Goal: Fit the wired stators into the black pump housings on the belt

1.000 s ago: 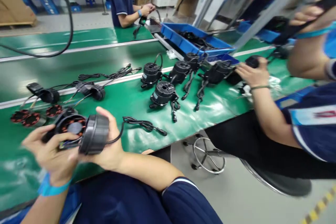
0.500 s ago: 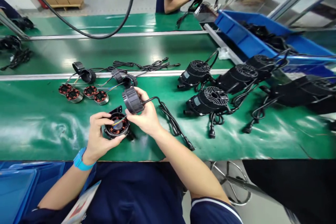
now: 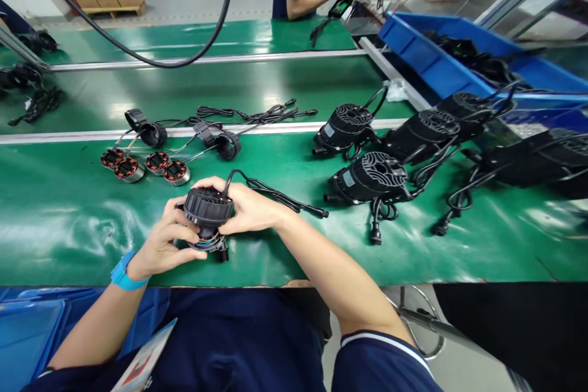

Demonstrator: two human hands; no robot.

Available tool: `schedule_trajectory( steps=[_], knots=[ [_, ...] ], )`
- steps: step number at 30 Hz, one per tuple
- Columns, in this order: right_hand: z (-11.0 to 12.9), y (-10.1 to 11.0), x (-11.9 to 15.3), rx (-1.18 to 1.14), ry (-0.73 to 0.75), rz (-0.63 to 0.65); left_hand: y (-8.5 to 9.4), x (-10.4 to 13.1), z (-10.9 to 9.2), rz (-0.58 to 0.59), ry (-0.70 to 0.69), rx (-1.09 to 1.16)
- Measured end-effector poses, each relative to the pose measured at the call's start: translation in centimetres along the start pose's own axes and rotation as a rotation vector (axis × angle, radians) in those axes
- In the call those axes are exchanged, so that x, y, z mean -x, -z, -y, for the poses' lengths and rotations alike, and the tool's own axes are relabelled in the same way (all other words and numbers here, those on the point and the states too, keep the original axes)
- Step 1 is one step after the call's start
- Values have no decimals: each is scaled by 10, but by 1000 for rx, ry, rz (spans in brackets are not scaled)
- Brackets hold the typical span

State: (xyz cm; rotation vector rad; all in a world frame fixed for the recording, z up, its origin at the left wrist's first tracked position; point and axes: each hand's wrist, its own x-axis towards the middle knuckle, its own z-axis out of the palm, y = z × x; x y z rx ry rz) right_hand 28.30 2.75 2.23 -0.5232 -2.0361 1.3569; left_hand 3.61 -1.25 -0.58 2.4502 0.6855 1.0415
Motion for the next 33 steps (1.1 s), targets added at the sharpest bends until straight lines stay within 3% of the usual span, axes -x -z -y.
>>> schedule_trajectory(
  steps=[7, 11, 16, 19, 22, 25, 27, 30, 33],
  knots=[
    [1, -20, 8, 140, -58, -195, 37, -7, -4, 193, -193, -435],
    [2, -29, 10, 188, -153, -300, 45, -17, -8, 303, -197, -477],
    [4, -34, 8, 250, -152, -349, 47, -24, -5, 341, -223, -459],
    [6, -32, 9, 203, -140, -318, 49, -25, -1, 380, -189, -329],
    [5, -24, 9, 124, -129, -209, 51, -28, 3, 416, -163, -230],
    [1, -13, 4, 135, -43, -100, 55, -30, 8, 426, -219, -224],
    [2, -7, 1, 181, 4, -47, 60, -28, 12, 374, -301, -283],
    [8, -1, 0, 289, -19, -3, 69, -22, 9, 115, -368, -394],
    [16, -2, 4, 363, -35, 32, 71, -26, -9, -160, -179, -450]
  ],
)
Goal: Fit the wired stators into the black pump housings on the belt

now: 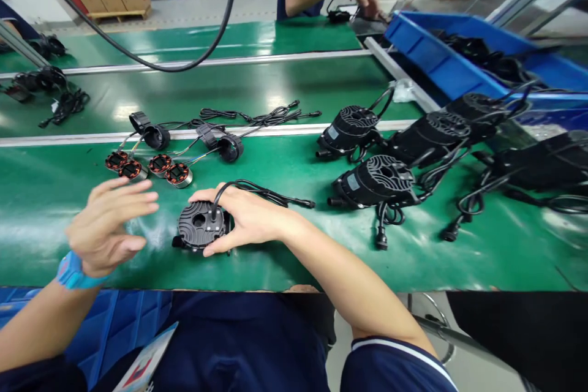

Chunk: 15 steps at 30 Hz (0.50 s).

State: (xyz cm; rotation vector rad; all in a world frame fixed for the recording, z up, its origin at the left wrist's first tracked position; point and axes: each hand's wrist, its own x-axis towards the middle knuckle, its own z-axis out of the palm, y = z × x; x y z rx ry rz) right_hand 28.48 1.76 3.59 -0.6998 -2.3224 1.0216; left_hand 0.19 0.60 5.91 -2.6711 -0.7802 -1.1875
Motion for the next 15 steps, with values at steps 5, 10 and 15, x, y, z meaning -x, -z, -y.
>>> schedule_trajectory(
  steps=[5, 10, 15],
  knots=[
    [2, -9, 7, 70, -8, -1, -15, -29, -37, 355, 47, -55],
    [-4, -25, 17, 5, 11, -49, -39, -24, -39, 553, 8, 18],
    [-9, -31, 28, -27, -29, -288, -37, -12, -32, 530, 79, 40]
  ],
)
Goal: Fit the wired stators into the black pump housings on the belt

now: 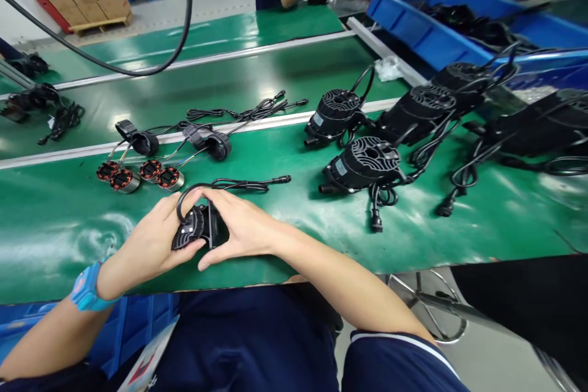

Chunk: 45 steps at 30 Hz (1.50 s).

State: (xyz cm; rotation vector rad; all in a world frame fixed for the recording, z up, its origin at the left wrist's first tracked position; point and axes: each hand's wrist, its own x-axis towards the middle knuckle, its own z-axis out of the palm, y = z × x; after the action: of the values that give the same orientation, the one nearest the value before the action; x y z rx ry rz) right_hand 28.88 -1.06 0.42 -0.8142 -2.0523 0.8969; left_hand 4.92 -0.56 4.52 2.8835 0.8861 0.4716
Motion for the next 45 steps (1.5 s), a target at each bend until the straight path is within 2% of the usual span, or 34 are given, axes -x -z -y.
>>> schedule_trajectory(
  steps=[2, 4, 6, 8, 10, 12, 14, 15, 19, 21, 23, 26, 28, 30, 34, 37, 40, 43, 45],
  knots=[
    [-9, 7, 0, 59, -26, -167, 2, 2, 0, 12, 25, 33],
    [-22, 16, -2, 213, -79, -237, 3, 2, 0, 32, 49, 64],
    [-34, 20, -6, 373, -173, -129, 3, 2, 1, 36, 48, 88],
    [-40, 17, -7, 388, -310, -2, 1, 1, 2, 25, 34, 94],
    [-38, 7, -4, 175, -470, -11, -1, 1, 2, 10, 26, 80],
    [-29, -6, 1, -217, -582, -100, -3, 1, 1, -9, 25, 60],
    [-18, -21, 6, -582, -609, -145, -3, 1, 1, -22, 25, 47],
    [-13, -28, 8, -691, -594, -165, -3, 1, 1, -26, 30, 51],
    [3, -52, 11, -860, -571, -313, -6, 4, 5, -77, 39, 200],
    [7, -62, 13, -954, -623, -387, -12, 7, 6, -158, 59, 367],
    [11, -71, 17, -1033, -641, -446, -23, 10, 4, -283, 136, 544],
    [17, -81, 31, -1074, -565, -564, -41, 15, -8, -430, 268, 724],
    [23, -84, 47, -1059, -492, -636, -50, 17, -21, -421, 271, 779],
    [31, -81, 68, -1020, -437, -677, -55, 17, -35, -390, 202, 790],
    [53, -63, 120, -888, -422, -783, -54, 1, -65, -396, -62, 636],
    [68, -48, 159, -794, -463, -919, -52, -30, -87, -337, -301, 525],
    [77, -37, 193, -708, -500, -1097, -59, -66, -109, -233, -484, 494],
    [81, -28, 221, -695, -548, -1258, -76, -95, -131, -167, -567, 491],
    [80, -17, 237, -684, -581, -1358, -92, -107, -142, -139, -542, 534]
  ],
)
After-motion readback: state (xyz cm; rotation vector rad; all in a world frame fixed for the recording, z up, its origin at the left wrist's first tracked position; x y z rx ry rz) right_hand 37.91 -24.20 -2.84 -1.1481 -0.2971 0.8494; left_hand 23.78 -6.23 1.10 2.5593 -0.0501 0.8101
